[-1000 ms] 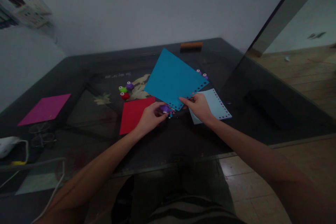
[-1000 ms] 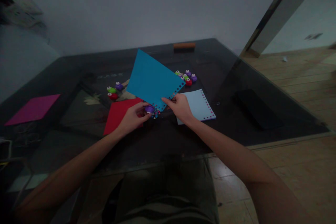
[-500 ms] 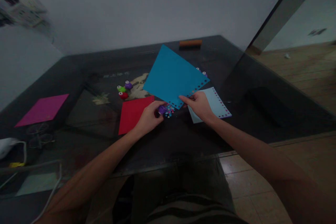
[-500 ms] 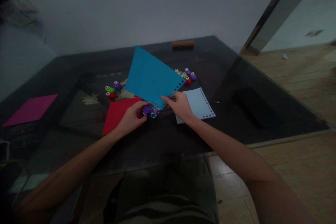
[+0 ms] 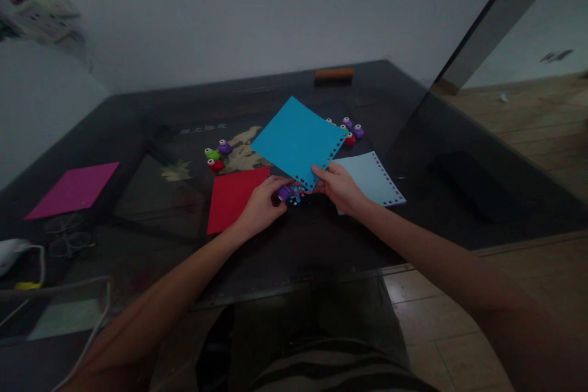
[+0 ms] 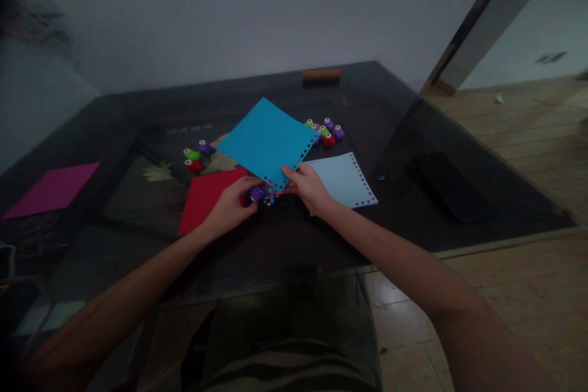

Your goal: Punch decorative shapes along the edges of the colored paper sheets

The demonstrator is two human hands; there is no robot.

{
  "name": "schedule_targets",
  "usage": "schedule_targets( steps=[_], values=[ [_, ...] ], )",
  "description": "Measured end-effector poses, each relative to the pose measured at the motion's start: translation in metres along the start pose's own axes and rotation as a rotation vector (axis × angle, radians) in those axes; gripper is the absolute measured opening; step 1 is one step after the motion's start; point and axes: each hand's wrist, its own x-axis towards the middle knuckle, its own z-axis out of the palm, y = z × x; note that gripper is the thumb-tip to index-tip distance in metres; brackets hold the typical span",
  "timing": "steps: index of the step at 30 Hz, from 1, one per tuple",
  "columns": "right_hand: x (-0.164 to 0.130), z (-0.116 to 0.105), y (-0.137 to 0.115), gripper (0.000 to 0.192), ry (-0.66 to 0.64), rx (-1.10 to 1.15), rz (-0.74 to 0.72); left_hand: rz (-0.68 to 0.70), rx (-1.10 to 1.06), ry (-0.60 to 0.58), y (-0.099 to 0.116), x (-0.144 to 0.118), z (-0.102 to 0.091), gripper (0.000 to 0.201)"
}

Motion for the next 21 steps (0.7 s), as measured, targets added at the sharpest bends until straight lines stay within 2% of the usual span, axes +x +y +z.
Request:
schedule_targets(
  steps=[5, 10, 16, 21],
  values=[
    [0.001, -0.003, -0.001, 0.016, 0.054, -0.029, 0.006, -0.014, 0.0, -0.008, 0.0, 0.0, -0.001, 0.056],
    [0.001, -0.005, -0.002, 0.021, 0.055, -0.069, -0.019, -0.016, 0.003, -0.004, 0.0, 0.0, -0.002, 0.055],
    [0.004, -0.01, -0.001, 0.03, 0.083, -0.155, -0.098, -0.052, -0.014, 0.009, 0.003, 0.0, -0.003, 0.05],
    [0.006, -0.015, -0.001, 0.03, 0.13, -0.228, -0.177, -0.108, -0.085, -0.004, 0.006, -0.003, -0.003, 0.044]
  ],
)
